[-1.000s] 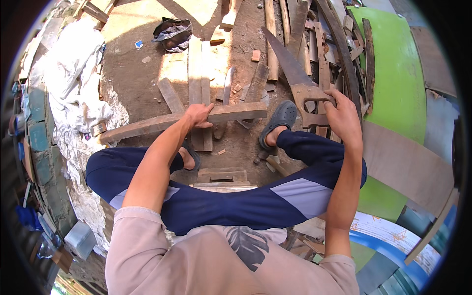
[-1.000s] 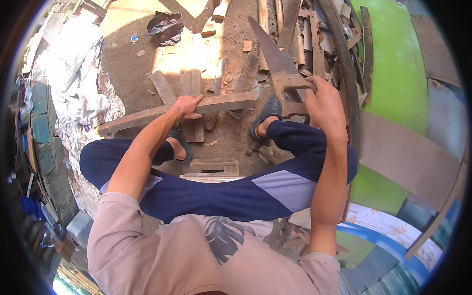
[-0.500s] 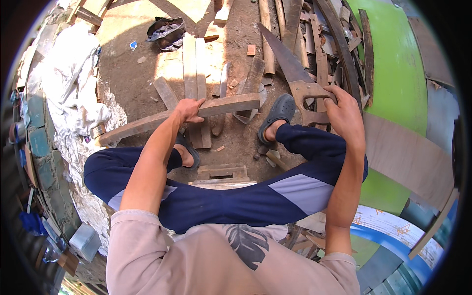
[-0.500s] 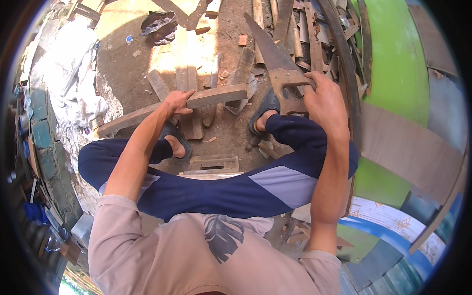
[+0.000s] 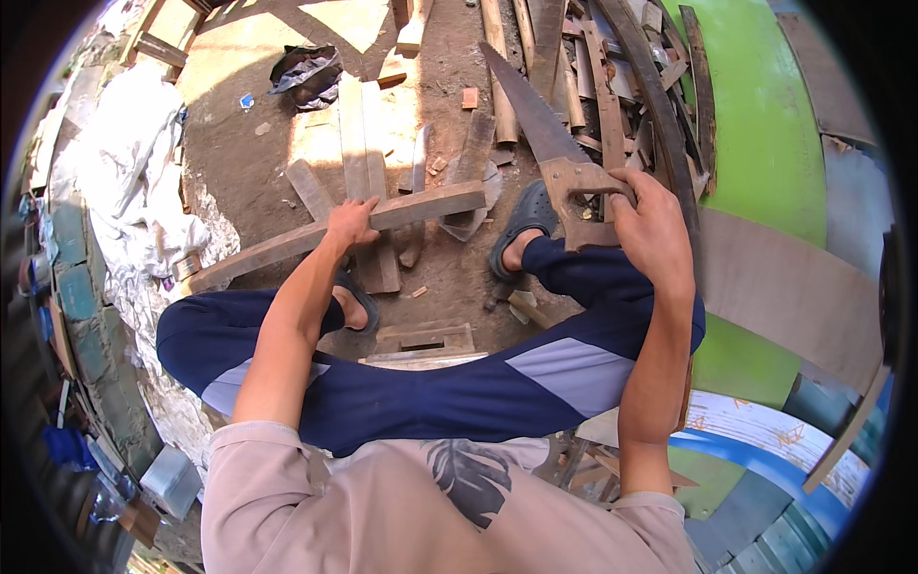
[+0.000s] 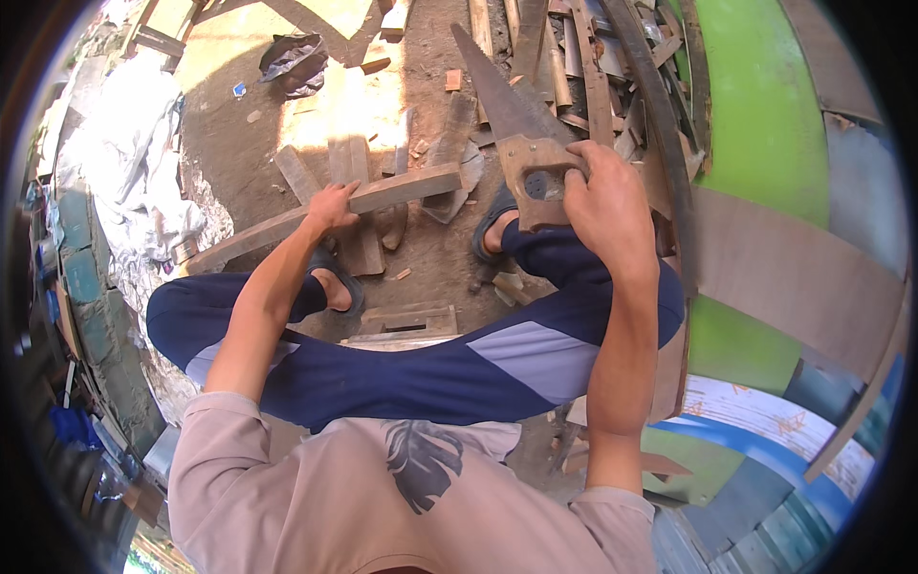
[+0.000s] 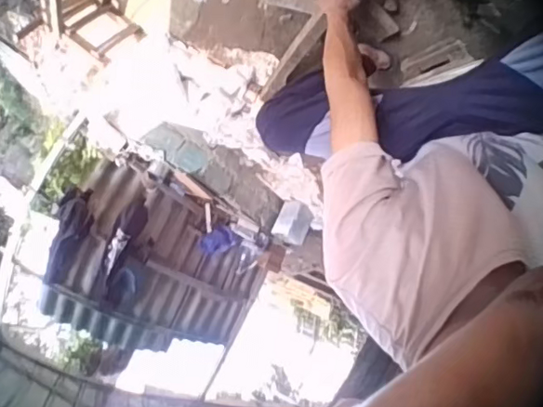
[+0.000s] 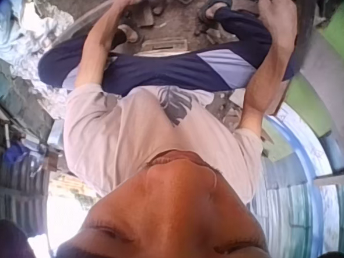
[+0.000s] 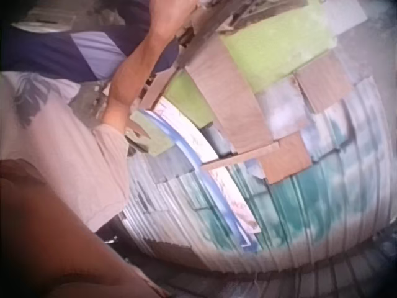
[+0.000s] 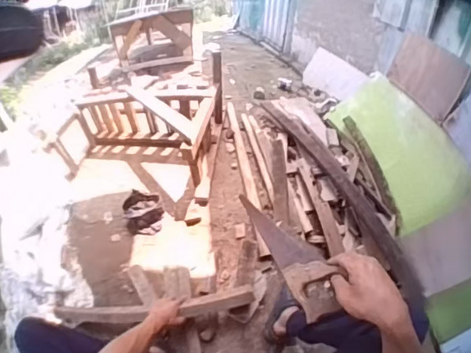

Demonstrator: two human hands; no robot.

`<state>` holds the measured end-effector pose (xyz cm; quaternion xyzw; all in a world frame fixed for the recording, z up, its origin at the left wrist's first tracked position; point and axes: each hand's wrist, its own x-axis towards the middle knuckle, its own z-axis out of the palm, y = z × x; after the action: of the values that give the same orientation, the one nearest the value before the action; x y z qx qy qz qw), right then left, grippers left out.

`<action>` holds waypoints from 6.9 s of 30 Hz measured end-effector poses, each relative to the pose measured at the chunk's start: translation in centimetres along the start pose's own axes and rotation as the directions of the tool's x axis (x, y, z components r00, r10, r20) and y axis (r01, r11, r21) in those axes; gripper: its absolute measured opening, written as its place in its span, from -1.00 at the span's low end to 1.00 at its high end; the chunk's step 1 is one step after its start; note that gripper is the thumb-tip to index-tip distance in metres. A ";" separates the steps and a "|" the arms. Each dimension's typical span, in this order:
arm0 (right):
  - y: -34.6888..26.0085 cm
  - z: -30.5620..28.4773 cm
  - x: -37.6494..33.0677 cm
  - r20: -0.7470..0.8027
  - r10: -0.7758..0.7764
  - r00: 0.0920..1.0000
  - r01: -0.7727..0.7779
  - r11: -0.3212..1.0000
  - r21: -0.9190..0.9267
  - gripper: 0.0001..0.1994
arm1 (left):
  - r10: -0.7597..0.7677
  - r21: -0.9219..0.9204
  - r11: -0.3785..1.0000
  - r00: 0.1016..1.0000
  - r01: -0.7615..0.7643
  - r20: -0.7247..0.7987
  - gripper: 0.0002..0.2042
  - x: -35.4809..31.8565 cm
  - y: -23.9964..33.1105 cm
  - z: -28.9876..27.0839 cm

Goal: The person sits on the ground and uses a hand saw to cut a wooden plank into smaller pieces. They repeatedly position the wood and saw, then cut through the plank, creating multiple small wood segments.

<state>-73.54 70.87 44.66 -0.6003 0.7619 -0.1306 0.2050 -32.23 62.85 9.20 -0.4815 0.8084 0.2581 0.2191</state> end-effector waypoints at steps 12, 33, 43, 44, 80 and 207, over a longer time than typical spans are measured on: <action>2.0 0.2 -2.4 -0.008 0.029 1.000 -0.028 0.997 0.068 -0.69 | 0.121 -0.051 0.992 0.992 -0.119 0.037 -0.04 -0.6 8.7 -1.2; 3.0 -0.6 -2.1 -0.087 0.083 0.993 -0.077 0.994 0.072 -0.71 | -0.198 -0.303 0.911 0.941 0.280 0.275 0.05 11.1 17.9 -5.5; 2.3 -1.4 -2.0 -0.058 0.075 0.995 -0.072 0.995 0.063 -0.68 | -0.100 -0.286 0.922 0.873 0.262 0.478 0.05 11.8 17.5 -6.7; 2.0 -1.3 -1.7 -0.052 0.058 0.997 -0.054 0.996 0.070 -0.68 | -0.092 -0.316 0.918 0.904 0.239 0.417 0.08 11.7 16.3 -5.6; 3.5 -2.0 -2.0 -0.091 0.103 0.990 -0.094 0.991 0.098 -0.71 | 0.201 -0.256 0.952 0.974 -0.169 0.106 0.13 11.7 10.8 -7.5; -2.6 0.8 -1.3 0.278 0.214 0.936 -0.348 0.470 0.811 -0.74 | -0.186 -0.206 0.967 0.969 0.151 -0.164 -0.33 -0.9 8.9 0.1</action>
<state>-70.63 71.54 45.29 -0.2968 0.6720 -0.4082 0.5419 -39.76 67.08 11.45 -0.5891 0.7523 0.2701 0.1183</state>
